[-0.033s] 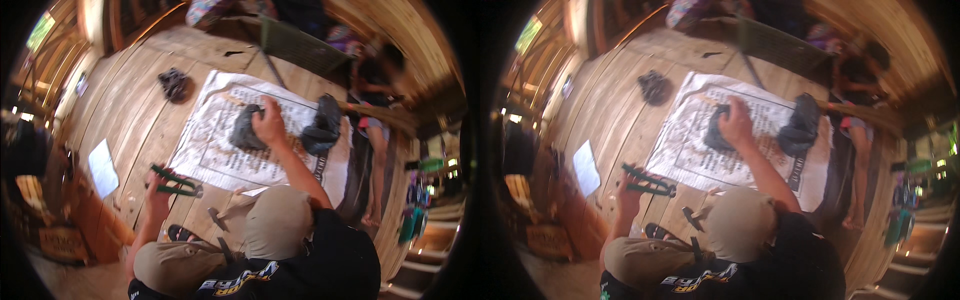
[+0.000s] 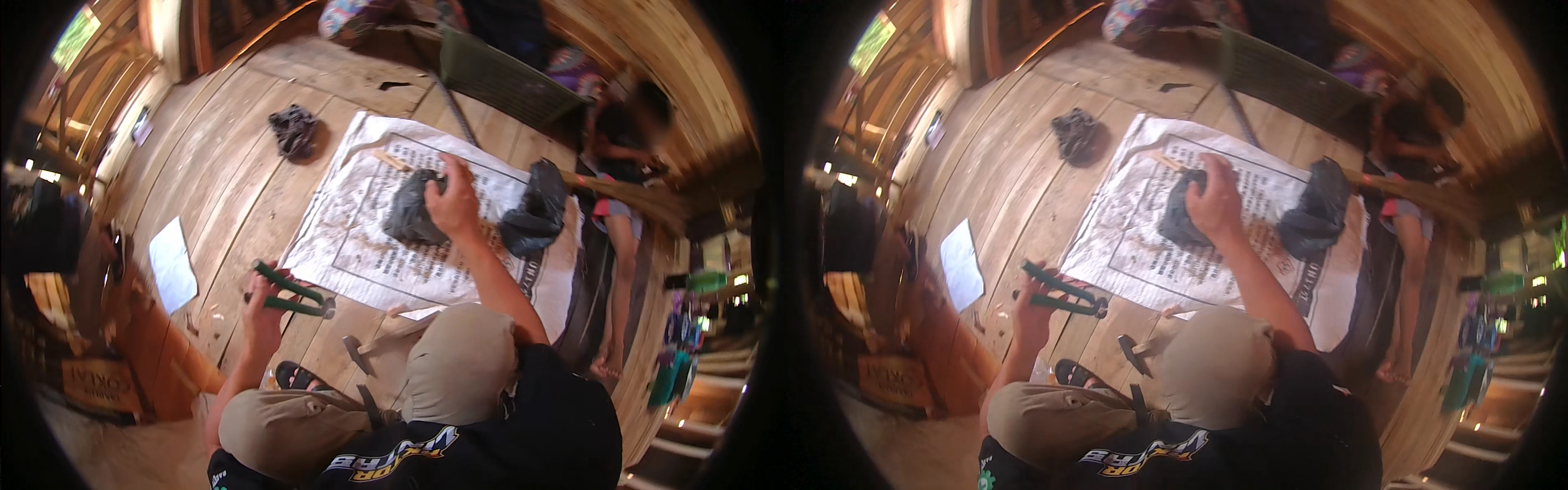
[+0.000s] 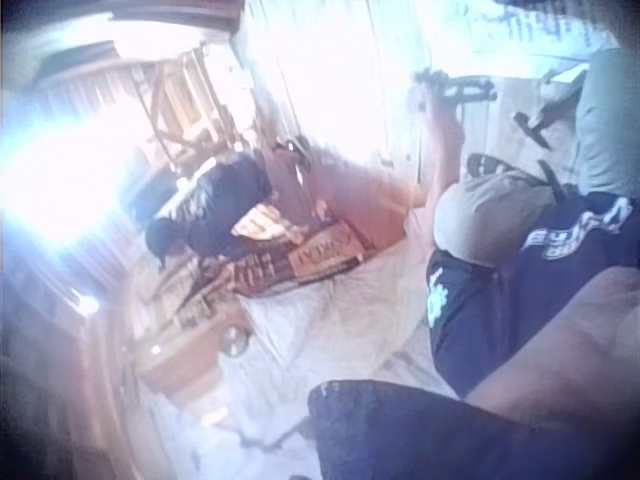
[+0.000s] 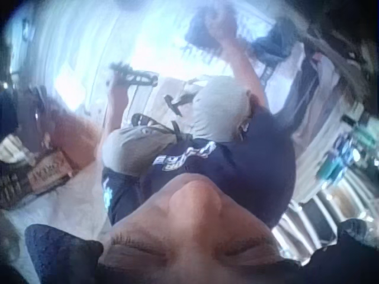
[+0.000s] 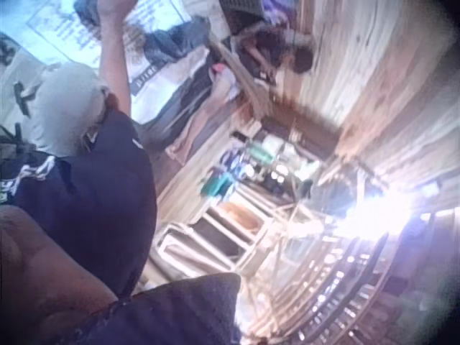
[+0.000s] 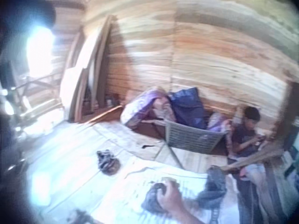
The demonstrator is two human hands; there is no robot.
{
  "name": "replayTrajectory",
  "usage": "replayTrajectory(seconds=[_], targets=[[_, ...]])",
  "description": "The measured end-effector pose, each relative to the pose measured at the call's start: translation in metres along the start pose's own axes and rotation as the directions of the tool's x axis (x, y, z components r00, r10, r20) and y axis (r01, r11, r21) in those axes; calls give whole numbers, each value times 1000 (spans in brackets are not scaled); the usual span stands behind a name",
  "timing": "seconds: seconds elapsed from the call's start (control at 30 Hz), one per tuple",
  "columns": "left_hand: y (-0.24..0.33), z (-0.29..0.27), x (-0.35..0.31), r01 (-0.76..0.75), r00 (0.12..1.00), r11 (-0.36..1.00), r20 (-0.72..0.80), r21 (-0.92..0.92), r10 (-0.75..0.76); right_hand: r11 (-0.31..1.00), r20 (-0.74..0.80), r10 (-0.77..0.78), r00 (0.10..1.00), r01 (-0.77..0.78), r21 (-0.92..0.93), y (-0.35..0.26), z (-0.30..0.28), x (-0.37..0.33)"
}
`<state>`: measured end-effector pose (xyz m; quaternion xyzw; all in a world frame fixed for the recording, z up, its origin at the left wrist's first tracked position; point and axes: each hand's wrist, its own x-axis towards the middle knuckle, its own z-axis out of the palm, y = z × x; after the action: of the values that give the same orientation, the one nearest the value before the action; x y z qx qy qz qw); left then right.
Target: The person sits on the floor and uses a hammer and a pair of green pliers to drive nails into small wooden blocks. They repeatedly position the nail with the pliers and strike it with the hammer, then place the finished pieces into a black plastic bag.
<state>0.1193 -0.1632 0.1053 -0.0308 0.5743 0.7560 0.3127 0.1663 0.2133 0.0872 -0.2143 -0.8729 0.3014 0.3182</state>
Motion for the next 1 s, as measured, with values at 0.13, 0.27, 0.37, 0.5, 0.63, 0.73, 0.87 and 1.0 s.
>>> replayTrajectory(seconds=[0.13, 0.27, 0.37, 0.5, 0.63, 0.73, 0.87, 1.0], targets=[[-4, 1, -5, -24, 995, 990, -94, 138, 37, 993, 91, -77, 993, 68, 95, -28, 0, 10], [-29, -18, -6, -50, 992, 966, -100, 253, 77, 993, 264, -109, 958, 92, 74, -32, 22, 26], [-46, -25, -5, -33, 993, 959, -100, 280, 63, 993, 413, -25, 910, 71, -95, 4, 52, 72], [-55, -32, -11, -54, 996, 948, -51, 314, 73, 946, 645, 122, 754, 108, -306, 44, 113, 125], [-50, -28, -19, -33, 999, 951, 16, 306, 30, 853, 736, 179, 653, 269, -446, 90, 180, 123], [-52, -33, -26, -33, 999, 914, 41, 405, 18, 750, 780, 187, 596, 426, -506, 123, 218, 113], [-45, -40, -35, -37, 996, 854, 89, 519, -11, 739, 715, 124, 688, 417, -530, 146, 234, 101], [-48, -51, -36, -95, 993, 836, 105, 541, 45, 834, 698, 33, 716, 365, -415, 144, 239, 97]])
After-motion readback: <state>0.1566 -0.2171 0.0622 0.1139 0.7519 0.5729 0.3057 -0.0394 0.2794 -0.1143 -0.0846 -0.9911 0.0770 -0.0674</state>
